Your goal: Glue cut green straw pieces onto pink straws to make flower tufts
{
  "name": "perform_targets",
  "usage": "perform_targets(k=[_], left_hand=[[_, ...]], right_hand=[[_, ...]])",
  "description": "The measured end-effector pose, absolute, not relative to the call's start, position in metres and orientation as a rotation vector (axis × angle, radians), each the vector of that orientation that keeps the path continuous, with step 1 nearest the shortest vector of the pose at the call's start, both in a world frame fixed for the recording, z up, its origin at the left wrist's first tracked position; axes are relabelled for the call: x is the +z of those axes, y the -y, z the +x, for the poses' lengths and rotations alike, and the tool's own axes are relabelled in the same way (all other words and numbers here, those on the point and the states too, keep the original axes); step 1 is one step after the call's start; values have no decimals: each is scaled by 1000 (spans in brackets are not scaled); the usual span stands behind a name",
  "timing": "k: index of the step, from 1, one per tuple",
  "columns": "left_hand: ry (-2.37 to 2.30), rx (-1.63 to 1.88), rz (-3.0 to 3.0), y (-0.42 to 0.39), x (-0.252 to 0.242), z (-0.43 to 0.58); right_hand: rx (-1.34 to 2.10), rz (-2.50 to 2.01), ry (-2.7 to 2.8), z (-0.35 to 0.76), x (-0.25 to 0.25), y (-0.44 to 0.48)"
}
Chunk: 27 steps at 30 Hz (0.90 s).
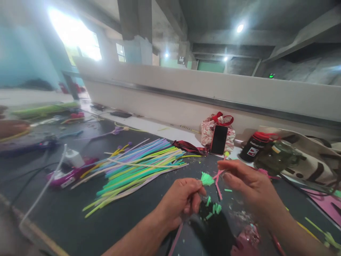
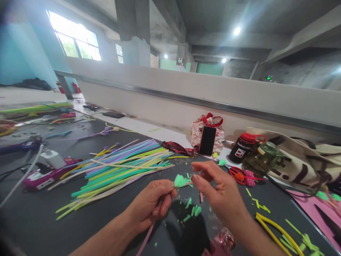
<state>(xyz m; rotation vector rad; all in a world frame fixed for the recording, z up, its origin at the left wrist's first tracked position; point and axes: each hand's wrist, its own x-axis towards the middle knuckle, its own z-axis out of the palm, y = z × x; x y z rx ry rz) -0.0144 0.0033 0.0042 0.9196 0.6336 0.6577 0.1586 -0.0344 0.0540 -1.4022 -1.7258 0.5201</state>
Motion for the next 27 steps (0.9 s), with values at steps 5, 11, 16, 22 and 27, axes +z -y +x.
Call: perform_targets(k=[5,11,16,22,27], left_hand=[[-543,717,928,3,6,-13],[-519,739,982,9,2,-11],[-481,732,1014,9,0,-13],[-493,762,1060,7,-2,-12],[-521,760,1106,6,-3,-13]], right_hand=[[1033,-1260,1504,138,45,45],[978,-1309,1514,120,49,47],[933,-1340,1564,118,51,47],[760,-1390,1698,119,51,52],[594,-1390,1794,119,50,52]])
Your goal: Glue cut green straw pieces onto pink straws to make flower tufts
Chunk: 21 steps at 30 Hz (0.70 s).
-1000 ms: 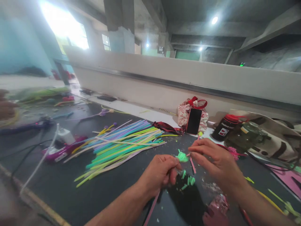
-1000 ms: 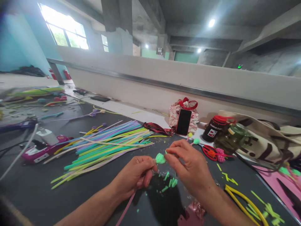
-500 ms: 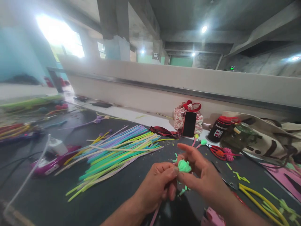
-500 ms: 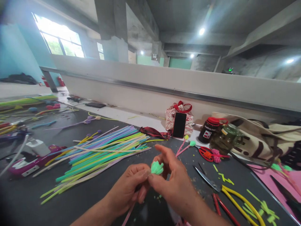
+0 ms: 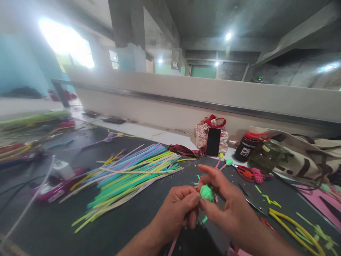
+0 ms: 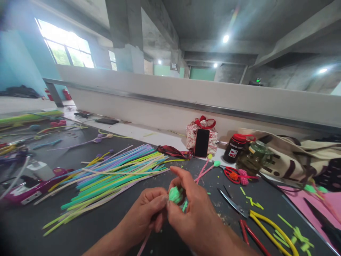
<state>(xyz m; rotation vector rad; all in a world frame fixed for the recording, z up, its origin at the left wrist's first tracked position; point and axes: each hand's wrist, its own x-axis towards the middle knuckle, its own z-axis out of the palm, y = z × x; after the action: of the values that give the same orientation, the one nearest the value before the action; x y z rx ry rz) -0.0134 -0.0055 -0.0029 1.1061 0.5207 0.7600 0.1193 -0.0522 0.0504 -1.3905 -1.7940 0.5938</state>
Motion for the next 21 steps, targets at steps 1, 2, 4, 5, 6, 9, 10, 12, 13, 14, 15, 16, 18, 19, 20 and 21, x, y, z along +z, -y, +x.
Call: perform_targets(k=[1,2,4,5,6,9,10,12,13,14,15,16,18,19,20,21], left_hand=[[-523,763,1111,5,-3,-14],[-524,765,1113,5,-3,-14],[-521,772,1111,5,-3,-14],[-522,779,1108,6,-2,-13],[-524,784,1105,6,-2,-13],[-531,779,1091,8,-2,-13],[-530,777,1084,9,-2,-12],[-531,764,1066,10,0,-12],[-519,745,1075,9,1,-12],[-514,733,1079,8,2,-12],[-514,716,1076,8,3,-12],[-510,697,1067,7,4,-12],[-527,668,1072,7,6,-13],[-536,656,1075,8,7,-13],[-544,651,1074,8,6,-13],[-548,654,1069,8,5,-12]], right_hand=[[578,-1389,1801,119,51,52],[569,-1387,1806,118,51,51],[561,-1399,1815,118,52,50],[556,-1406,1822,118,52,49],[550,-1411,1832,118,53,49],[512,-1409,1876,121,52,49],[491,-1405,1896,124,50,50],[415,-1382,1948,129,45,48],[374,-1360,1962,133,41,46],[336,-1350,1956,136,37,43],[333,-1330,1967,139,32,41],[323,-1322,1958,142,28,38],[332,-1338,1956,146,22,33],[342,-1349,1962,148,20,32],[337,-1356,1953,150,20,31],[319,-1355,1930,151,21,31]])
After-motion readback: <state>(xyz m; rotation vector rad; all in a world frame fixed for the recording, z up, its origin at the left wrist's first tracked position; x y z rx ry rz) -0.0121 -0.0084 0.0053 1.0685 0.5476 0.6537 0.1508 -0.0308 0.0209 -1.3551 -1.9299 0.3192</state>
